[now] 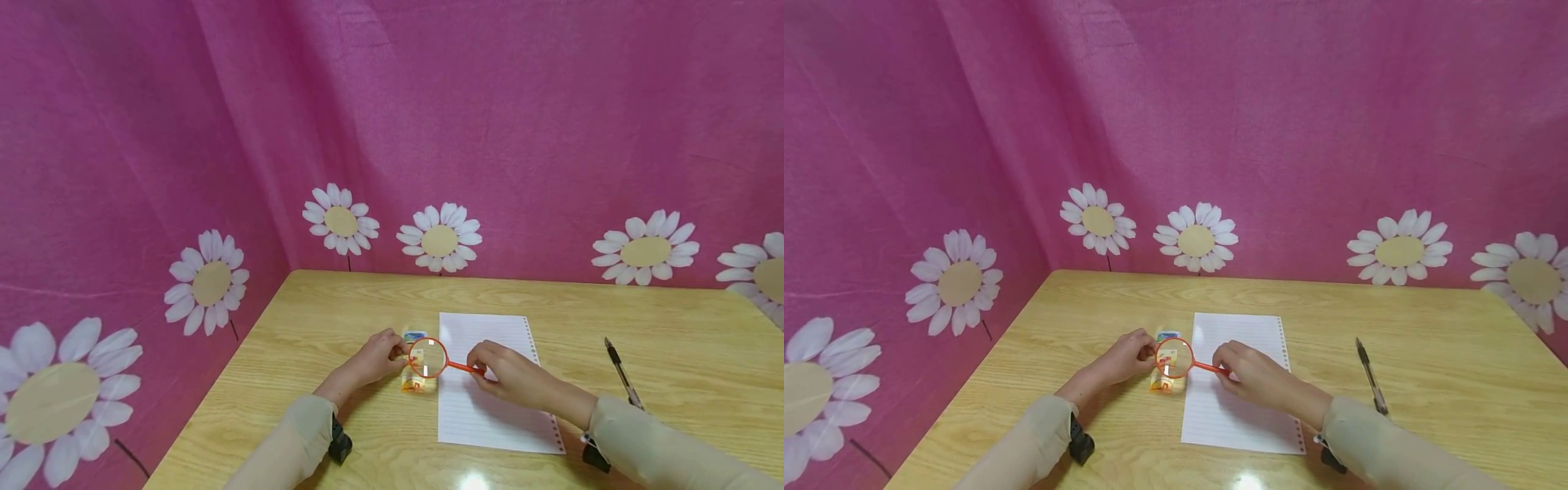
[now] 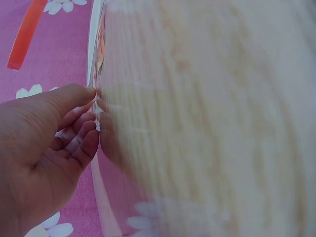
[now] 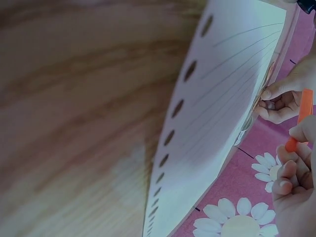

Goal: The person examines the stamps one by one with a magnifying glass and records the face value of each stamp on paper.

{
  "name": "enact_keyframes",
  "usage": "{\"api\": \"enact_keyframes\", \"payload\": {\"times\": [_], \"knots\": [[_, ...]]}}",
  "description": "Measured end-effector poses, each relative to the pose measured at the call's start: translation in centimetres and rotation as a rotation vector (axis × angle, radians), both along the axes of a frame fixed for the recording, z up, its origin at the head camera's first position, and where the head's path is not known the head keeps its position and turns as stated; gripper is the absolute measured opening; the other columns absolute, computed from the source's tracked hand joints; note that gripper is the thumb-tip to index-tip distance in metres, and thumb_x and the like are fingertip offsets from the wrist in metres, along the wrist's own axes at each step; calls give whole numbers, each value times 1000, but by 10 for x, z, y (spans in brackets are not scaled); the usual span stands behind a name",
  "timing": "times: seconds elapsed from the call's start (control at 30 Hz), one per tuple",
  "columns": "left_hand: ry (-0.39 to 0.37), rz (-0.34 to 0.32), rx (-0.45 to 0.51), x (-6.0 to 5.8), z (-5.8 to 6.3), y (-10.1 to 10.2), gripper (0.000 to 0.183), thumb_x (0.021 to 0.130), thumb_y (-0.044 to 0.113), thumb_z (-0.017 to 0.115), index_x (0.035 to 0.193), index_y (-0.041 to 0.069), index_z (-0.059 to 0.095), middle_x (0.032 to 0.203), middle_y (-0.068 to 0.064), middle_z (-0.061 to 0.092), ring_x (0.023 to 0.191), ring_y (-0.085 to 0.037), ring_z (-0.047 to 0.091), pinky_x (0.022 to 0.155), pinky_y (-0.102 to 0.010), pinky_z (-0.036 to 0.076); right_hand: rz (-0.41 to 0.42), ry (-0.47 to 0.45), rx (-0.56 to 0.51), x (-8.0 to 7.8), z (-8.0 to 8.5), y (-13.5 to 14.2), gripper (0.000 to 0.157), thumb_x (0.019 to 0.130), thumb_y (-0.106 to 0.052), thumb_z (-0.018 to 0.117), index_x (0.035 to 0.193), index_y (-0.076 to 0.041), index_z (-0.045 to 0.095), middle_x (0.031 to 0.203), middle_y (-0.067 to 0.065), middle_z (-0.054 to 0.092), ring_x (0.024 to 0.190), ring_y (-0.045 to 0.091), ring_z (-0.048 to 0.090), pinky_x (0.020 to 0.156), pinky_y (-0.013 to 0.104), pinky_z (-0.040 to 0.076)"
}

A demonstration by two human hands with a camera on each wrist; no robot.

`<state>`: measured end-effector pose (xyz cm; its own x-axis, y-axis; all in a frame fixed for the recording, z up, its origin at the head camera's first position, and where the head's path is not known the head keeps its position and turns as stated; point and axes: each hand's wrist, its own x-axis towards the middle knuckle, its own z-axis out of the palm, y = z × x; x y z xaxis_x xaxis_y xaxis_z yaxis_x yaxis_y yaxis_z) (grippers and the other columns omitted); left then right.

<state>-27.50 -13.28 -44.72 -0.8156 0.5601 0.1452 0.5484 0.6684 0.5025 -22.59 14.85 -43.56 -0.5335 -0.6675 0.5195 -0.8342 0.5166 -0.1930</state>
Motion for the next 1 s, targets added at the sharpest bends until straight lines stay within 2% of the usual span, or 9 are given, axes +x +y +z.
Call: {"api": "enact_keyframes", "payload": {"times": [0.5,1.0], "knots": [[-21,13,-9,0,2,2,8,88,5,69,95,2,66,85,-5,53,76,-9,46,68,-19,42,11,15,-8,0,-1,-1,23,77,2,75,88,-11,60,79,-5,59,73,2,54,62,15,48],[-21,28,-31,0,1,2,9,88,6,70,95,2,65,86,-4,53,77,-10,46,68,-20,41,12,-8,-8,0,-4,0,22,77,2,74,87,-11,60,80,-5,59,72,1,52,61,14,46]]}}
